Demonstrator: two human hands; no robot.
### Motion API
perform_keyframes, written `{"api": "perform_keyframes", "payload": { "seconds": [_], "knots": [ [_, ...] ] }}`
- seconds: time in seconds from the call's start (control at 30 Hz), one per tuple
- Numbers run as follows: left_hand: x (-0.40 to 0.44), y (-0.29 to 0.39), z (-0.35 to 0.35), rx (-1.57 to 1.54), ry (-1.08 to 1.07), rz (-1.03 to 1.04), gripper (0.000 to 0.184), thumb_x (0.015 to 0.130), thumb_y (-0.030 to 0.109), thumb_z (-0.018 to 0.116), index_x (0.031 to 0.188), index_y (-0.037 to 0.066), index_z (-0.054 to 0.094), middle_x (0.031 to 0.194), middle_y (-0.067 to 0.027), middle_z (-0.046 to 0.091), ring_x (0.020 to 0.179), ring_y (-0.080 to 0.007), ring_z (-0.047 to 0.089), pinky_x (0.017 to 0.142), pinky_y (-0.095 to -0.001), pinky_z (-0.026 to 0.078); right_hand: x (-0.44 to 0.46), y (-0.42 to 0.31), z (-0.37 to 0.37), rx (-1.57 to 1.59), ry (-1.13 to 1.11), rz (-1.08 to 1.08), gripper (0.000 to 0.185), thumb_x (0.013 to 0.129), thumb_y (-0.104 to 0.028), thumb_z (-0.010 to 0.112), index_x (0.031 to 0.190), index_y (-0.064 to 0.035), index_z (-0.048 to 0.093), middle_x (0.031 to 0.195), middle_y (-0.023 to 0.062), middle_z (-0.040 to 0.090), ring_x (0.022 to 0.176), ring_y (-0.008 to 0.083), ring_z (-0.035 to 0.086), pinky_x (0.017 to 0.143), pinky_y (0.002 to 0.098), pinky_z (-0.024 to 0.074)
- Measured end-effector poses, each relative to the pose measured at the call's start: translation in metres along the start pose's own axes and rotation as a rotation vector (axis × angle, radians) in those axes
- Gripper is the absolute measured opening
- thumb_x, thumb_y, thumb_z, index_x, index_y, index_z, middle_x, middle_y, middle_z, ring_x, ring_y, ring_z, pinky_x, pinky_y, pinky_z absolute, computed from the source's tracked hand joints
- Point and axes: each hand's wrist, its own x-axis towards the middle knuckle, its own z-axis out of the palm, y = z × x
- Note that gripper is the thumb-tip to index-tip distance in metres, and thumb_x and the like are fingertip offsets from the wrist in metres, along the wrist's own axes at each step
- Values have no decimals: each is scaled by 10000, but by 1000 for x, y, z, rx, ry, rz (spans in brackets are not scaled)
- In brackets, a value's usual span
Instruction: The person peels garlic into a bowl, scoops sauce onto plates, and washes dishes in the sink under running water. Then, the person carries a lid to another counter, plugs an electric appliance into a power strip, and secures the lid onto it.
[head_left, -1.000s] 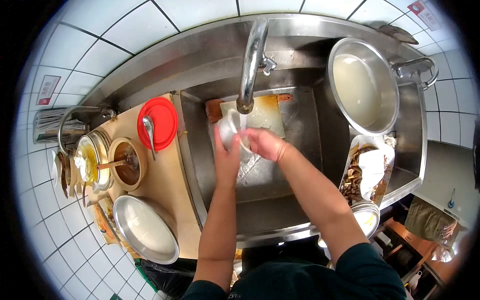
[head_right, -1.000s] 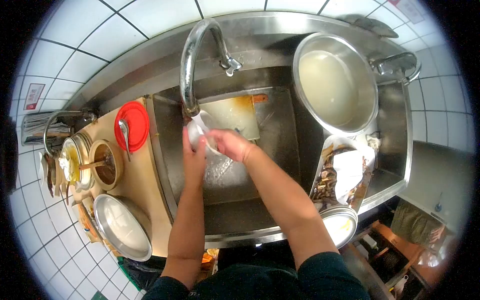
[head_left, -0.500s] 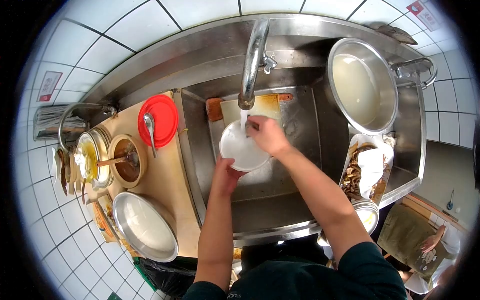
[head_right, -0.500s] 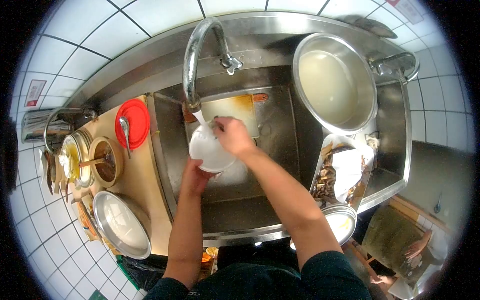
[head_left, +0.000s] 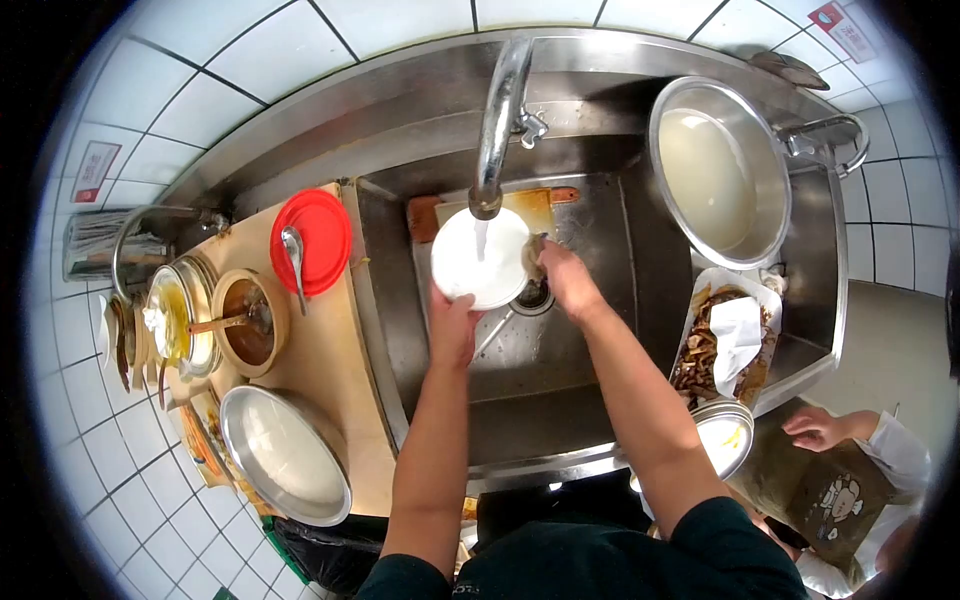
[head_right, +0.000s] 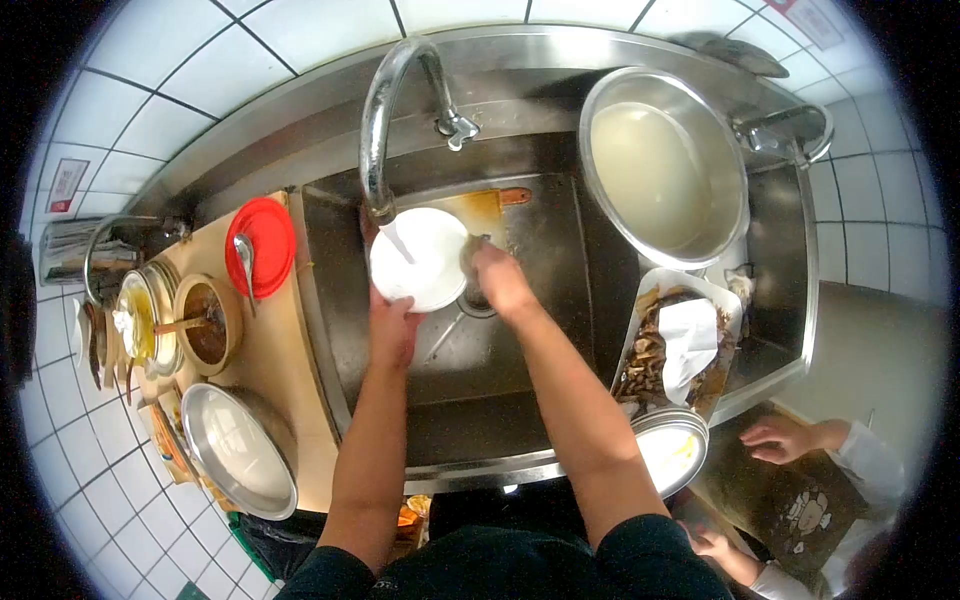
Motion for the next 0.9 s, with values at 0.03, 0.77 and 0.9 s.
{"api": "perform_keyframes", "payload": {
  "seconds": [0.03, 0.77, 0.9],
  "knots": [
    [1, 0, -5, -57, 36, -40, 688, 889, -75, 468, 1526, 131, 308, 1466, -138, 481, 1267, -305, 578, 931, -438, 585, -5, -8, -2, -40, -76, -32, 469, 919, -289, 605, 1320, -46, 624, 1202, 204, 689, 1161, 231, 639, 1014, 329, 441],
    [4, 34, -4, 776, 108, 511, 823, 777, -95, 481, 1570, 57, 329, 1410, -283, 500, 1333, -442, 490, 1118, -466, 400, 22, 3, 46, 374, -60, 200, 441, 784, -99, 807, 1175, 24, 644, 1071, 118, 706, 919, 244, 677, 774, 359, 538],
    [-2, 78, 7, 1239, -90, 263, 791, 772, -104, 468, 1542, 48, 378, 1381, -303, 523, 1294, -456, 520, 1093, -467, 424, 32, -22, 28, -280, 95, -293, 397, 775, -106, 782, 1117, 28, 631, 1102, 194, 700, 954, 374, 695, 788, 428, 552]
  ]
}}
